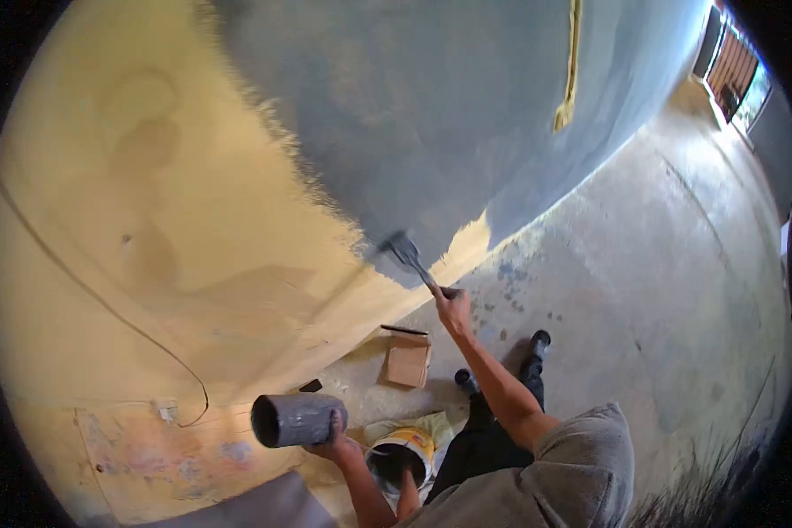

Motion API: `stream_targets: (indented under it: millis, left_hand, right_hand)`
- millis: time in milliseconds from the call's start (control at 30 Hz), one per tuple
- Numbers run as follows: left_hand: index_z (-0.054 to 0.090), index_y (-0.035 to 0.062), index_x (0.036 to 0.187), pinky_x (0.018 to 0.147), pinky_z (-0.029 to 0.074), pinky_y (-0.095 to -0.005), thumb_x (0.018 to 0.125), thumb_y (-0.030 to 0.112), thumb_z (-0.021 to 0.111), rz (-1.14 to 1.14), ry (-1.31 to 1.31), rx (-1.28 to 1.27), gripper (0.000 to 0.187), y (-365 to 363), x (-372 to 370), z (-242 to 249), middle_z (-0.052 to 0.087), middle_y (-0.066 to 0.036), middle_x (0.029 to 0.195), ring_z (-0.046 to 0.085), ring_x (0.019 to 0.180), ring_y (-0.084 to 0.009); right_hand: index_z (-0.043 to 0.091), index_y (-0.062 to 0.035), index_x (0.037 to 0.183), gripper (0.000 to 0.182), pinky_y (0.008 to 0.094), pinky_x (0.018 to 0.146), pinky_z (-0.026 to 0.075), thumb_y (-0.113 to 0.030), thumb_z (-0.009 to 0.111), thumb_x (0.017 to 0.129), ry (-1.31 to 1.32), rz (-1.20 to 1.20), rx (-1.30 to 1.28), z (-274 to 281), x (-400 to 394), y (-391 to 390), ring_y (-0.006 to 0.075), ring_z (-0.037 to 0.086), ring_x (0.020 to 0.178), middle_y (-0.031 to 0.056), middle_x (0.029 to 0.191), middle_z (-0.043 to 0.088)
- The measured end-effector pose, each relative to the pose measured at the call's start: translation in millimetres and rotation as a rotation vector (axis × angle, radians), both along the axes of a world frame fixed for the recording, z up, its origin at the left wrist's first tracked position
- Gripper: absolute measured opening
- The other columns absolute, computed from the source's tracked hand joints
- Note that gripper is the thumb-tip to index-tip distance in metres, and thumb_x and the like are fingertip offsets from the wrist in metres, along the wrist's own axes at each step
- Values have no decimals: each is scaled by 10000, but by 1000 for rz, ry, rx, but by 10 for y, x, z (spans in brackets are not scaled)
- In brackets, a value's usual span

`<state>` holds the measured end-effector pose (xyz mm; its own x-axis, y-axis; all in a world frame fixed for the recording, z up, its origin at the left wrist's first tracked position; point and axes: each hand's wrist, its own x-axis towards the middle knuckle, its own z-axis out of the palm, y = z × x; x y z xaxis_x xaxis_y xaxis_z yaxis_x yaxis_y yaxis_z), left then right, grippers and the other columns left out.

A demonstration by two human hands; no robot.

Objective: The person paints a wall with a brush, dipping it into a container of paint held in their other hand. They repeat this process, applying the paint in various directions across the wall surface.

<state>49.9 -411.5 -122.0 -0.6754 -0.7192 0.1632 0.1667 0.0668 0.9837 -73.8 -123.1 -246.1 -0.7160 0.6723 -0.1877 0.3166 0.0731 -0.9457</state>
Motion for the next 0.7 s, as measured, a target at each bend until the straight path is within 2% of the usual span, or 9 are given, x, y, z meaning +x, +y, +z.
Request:
stream_targets:
  millis: [133,300,400,467,533,600,633,667,700]
  left_hand:
    - [274,66,1310,945,433,-431,419,9,842,-124,-25,35,1059,56,156,-11,392,-106,1264,435,1127,-251]
    - [247,70,1325,909,470,-420,411,34,859,-127,-132,234,1100,31,256,17,360,-119,1287,421,1147,-256]
    - [259,66,1322,911,464,-415,414,38,863,-179,-54,34,1091,-212,243,-415,355,-120,1293,414,1156,-251]
    - [285,52,1314,952,416,-415,420,59,867,-153,29,180,1067,-67,260,-28,377,-123,1274,428,1142,-254]
    - [301,38,1310,987,368,-407,425,78,869,-92,-17,164,1052,-112,316,-52,405,-122,1253,446,1121,-264]
    - [305,28,1308,996,354,-404,424,87,870,-26,-13,183,1051,-136,329,80,417,-119,1241,458,1104,-264]
    - [308,26,1308,989,361,-402,423,88,870,-26,-17,155,1051,-191,362,119,417,-118,1243,458,1104,-261]
    - [311,23,1308,982,369,-400,421,88,871,-25,-19,128,1051,-243,370,129,418,-117,1244,457,1105,-257]
    - [341,14,1296,961,391,-396,416,103,876,-9,24,178,1034,-316,362,55,435,-122,1230,468,1094,-252]
  right_hand:
    - [575,39,593,424,278,433,277,-306,668,823,368,-8,-150,1887,40,-10,95,332,460,-1,475,405]
    - [678,47,762,294,246,426,263,-229,637,858,552,-11,-109,2503,-40,-90,53,371,458,-33,495,422]
    - [667,27,719,310,266,427,289,-251,635,851,415,36,78,1641,-91,-251,65,393,451,-8,481,440]
    - [647,2,666,336,310,436,321,-299,659,815,101,159,217,747,35,-311,98,414,440,37,458,454]
    - [653,-25,752,284,336,481,394,-305,645,795,-146,160,284,-909,315,-298,174,520,514,103,579,570]
    - [648,-38,809,234,334,523,439,-272,628,804,-443,126,443,-576,1060,-402,205,607,630,131,707,636]
    - [640,-9,830,306,348,574,475,-292,694,728,-650,501,415,-662,1107,-556,239,648,749,172,803,660]
    - [640,-9,830,306,348,574,475,-292,694,728,-648,509,428,-633,1147,-544,239,648,749,172,803,660]
    - [642,-18,862,318,359,609,482,-303,683,727,-757,360,153,-527,1182,-522,243,649,784,170,841,663]
